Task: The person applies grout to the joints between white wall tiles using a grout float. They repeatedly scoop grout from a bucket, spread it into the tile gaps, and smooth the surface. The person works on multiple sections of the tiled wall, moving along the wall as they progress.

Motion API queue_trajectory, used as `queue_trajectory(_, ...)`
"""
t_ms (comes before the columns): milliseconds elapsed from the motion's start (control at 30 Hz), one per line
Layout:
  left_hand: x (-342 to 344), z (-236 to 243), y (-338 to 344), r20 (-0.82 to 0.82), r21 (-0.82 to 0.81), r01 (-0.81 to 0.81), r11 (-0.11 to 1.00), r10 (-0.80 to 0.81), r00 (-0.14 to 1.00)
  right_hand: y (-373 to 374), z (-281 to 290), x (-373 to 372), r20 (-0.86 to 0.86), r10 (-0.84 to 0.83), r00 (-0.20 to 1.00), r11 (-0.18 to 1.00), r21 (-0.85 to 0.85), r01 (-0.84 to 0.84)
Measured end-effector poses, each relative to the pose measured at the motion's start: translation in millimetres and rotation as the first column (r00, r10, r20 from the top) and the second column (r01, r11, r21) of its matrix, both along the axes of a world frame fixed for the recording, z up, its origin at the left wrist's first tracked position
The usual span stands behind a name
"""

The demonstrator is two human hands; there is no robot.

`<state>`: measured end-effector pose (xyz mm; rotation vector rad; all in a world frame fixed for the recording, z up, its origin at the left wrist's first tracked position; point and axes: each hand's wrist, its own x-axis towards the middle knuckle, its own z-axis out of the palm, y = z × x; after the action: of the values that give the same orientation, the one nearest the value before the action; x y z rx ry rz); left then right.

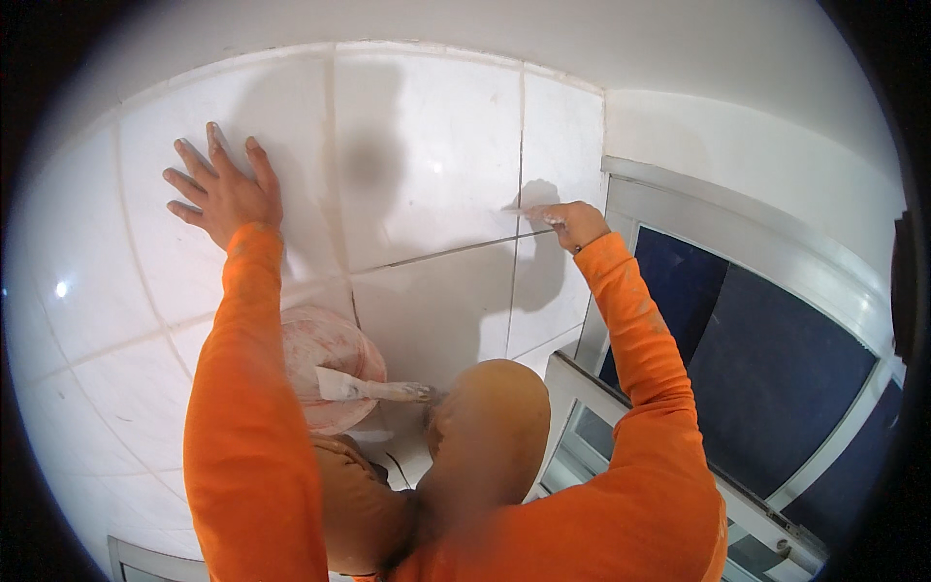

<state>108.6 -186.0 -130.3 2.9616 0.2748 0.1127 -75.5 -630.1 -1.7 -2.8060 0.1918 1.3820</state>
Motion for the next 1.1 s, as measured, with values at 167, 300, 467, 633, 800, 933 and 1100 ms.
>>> queue_trajectory(167, -1.4, -1.9, 0.3, 0.029, -0.014, 0.010, 1.000, -0.010, 1.000, 10.2, -19.0, 46.3, 0.646, -0.326, 0.690, 0.945, 0.196, 0.262)
queue_trajectory(300, -1.0, -3.2, 4.0, 0.017, 0.024, 0.010, 1.000, -0.011, 1.000, 68.0, -19.5, 114.4, 0.618, -0.256, 0.743, 0.891, -0.148, 0.430)
queue_trajectory(467, 0.0, -2.2, -2.7, 0.023, 0.012, 0.026, 1.000, -0.027, 0.999, 117.2, -73.3, 130.1, 0.533, -0.107, 0.839, 0.912, -0.284, 0.297)
queue_trajectory(633, -3.0, -3.3, 4.4, 0.015, 0.007, 0.010, 1.000, -0.010, 1.000, 134.7, -34.9, 95.0, 0.428, -0.006, 0.904, 0.994, -0.095, 0.052)
queue_trajectory(800, -3.1, -5.1, 4.6, 0.043, 0.031, 0.010, 0.999, -0.011, 0.999, 32.0, -4.3, 127.9, 0.528, 0.070, 0.846, 0.997, -0.057, -0.047)
queue_trajectory(933, -1.0, -8.5, -1.0, 0.040, 0.041, 0.010, 0.999, -0.012, 0.999, 6.0, -13.3, 176.6, 0.538, 0.149, 0.830, 0.983, -0.170, -0.066)
queue_trajectory(1100, -0.1, -10.6, -1.5, 0.042, 0.043, -0.006, 0.999, 0.004, 0.999, 14.2, -8.1, 168.0, 0.388, 0.072, 0.919, 0.990, -0.136, -0.020)
